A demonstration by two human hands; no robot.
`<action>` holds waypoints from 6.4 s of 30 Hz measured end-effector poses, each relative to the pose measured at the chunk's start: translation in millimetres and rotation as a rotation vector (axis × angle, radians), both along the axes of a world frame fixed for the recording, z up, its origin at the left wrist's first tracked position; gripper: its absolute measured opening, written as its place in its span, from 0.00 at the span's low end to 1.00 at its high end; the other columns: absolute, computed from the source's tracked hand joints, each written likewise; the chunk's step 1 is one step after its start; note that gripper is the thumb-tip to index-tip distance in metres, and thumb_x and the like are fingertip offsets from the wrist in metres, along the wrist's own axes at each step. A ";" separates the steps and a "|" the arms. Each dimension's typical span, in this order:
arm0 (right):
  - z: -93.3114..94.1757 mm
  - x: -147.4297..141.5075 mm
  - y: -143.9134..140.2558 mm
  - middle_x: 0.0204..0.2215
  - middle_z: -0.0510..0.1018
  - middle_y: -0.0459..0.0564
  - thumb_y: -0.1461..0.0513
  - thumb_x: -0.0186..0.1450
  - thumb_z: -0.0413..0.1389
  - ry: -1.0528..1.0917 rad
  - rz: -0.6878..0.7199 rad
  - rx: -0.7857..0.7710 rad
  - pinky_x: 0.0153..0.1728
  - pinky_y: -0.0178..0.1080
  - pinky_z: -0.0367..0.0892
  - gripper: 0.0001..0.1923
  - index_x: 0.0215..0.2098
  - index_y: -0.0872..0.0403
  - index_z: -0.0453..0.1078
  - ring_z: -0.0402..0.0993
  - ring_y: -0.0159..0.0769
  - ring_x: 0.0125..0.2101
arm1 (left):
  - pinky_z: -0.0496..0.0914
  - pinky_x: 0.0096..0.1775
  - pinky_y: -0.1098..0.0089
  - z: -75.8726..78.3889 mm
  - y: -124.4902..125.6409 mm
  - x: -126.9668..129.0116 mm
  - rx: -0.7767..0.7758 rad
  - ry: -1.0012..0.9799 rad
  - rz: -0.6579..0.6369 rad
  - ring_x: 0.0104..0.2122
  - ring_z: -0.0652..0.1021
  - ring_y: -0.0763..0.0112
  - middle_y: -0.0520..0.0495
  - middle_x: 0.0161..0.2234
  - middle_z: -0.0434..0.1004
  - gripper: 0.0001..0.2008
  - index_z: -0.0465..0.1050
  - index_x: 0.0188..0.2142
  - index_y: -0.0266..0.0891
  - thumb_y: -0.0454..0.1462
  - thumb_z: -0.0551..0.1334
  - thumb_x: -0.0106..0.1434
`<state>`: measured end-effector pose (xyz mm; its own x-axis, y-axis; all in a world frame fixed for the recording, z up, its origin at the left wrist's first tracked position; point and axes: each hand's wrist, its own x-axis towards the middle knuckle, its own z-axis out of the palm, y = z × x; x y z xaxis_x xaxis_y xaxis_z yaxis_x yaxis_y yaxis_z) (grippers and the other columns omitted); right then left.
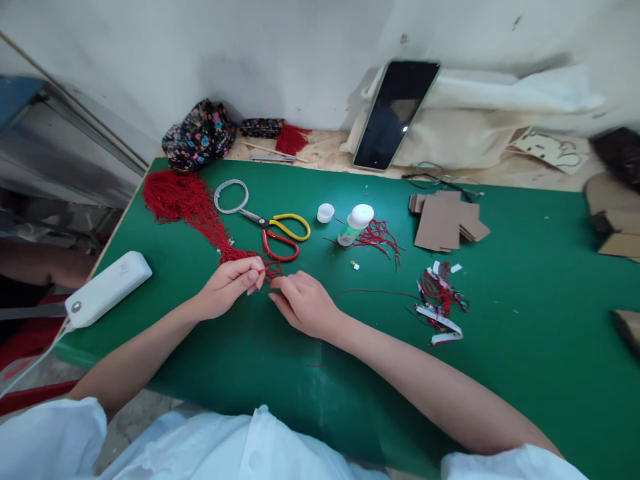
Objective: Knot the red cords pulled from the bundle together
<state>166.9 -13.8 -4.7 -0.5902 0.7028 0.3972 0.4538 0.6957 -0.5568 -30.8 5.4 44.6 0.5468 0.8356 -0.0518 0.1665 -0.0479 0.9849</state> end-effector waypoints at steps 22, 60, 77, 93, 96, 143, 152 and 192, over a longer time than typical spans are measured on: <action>33.6 -59.8 -83.7 0.17 0.65 0.41 0.65 0.67 0.51 -0.331 0.207 0.428 0.25 0.40 0.47 0.04 0.35 0.53 0.67 0.58 0.29 0.19 | 0.48 0.10 0.77 81.2 29.0 -118.9 0.333 -0.567 0.574 0.06 0.54 0.82 0.61 0.11 0.53 0.13 0.68 0.28 0.37 0.43 0.60 0.65; -3.5 -10.0 -1.0 0.34 0.73 0.51 0.63 0.68 0.46 0.444 -0.415 -0.250 0.36 0.37 0.64 0.06 0.32 0.52 0.60 0.69 0.34 0.35 | 0.52 0.16 0.78 -52.7 23.5 -47.3 -0.089 -0.041 0.342 0.11 0.58 0.83 0.60 0.12 0.57 0.18 0.66 0.30 0.38 0.51 0.58 0.63; -13.2 -8.3 16.9 0.25 0.72 0.42 0.58 0.61 0.57 0.861 -0.438 -0.548 0.24 0.31 0.60 0.11 0.27 0.53 0.59 0.65 0.25 0.22 | 0.55 0.22 0.77 -45.5 23.1 -44.0 0.162 0.155 0.189 0.15 0.60 0.82 0.58 0.15 0.60 0.18 0.67 0.30 0.37 0.48 0.52 0.68; 10.6 -8.1 3.4 0.15 0.58 0.35 0.56 0.63 0.55 0.859 -0.392 -0.518 0.18 0.31 0.54 0.10 0.30 0.51 0.59 0.52 0.23 0.15 | 0.59 0.23 0.77 -40.3 16.4 -43.0 0.250 0.108 0.131 0.15 0.63 0.82 0.57 0.16 0.64 0.17 0.66 0.31 0.37 0.46 0.51 0.69; 21.5 -11.8 -6.7 0.16 0.56 0.37 0.57 0.64 0.54 0.591 -0.442 -0.365 0.20 0.31 0.49 0.09 0.29 0.53 0.63 0.50 0.24 0.17 | 0.60 0.21 0.77 -31.6 5.2 -34.0 0.122 0.020 0.054 0.15 0.66 0.83 0.54 0.21 0.71 0.17 0.64 0.31 0.37 0.47 0.51 0.69; 82.2 42.5 -19.5 0.16 0.73 0.50 0.44 0.51 0.65 -0.051 1.007 -1.143 0.24 0.31 0.64 0.20 0.22 0.52 0.78 0.67 0.27 0.17 | 0.47 0.14 0.81 8.2 22.0 -44.3 -0.694 -0.760 0.626 0.11 0.52 0.88 0.59 0.17 0.53 0.13 0.55 0.24 0.37 0.30 0.48 0.67; 64.0 84.4 -4.1 0.11 0.68 0.50 0.38 0.41 0.66 -0.022 0.840 -1.116 0.26 0.34 0.68 0.26 0.12 0.51 0.70 0.70 0.31 0.18 | 0.48 0.15 0.82 7.7 20.1 -40.2 -0.704 -0.794 0.611 0.11 0.51 0.88 0.58 0.17 0.50 0.15 0.55 0.23 0.37 0.28 0.46 0.67; 53.3 43.2 -10.2 0.43 0.76 0.55 0.62 0.67 0.50 -0.770 -0.456 -0.268 0.36 0.37 0.61 0.09 0.44 0.55 0.69 0.74 0.40 0.41 | 0.49 0.16 0.79 0.5 -1.8 -15.5 -0.593 -0.598 0.391 0.12 0.56 0.84 0.56 0.16 0.58 0.14 0.60 0.24 0.36 0.32 0.48 0.67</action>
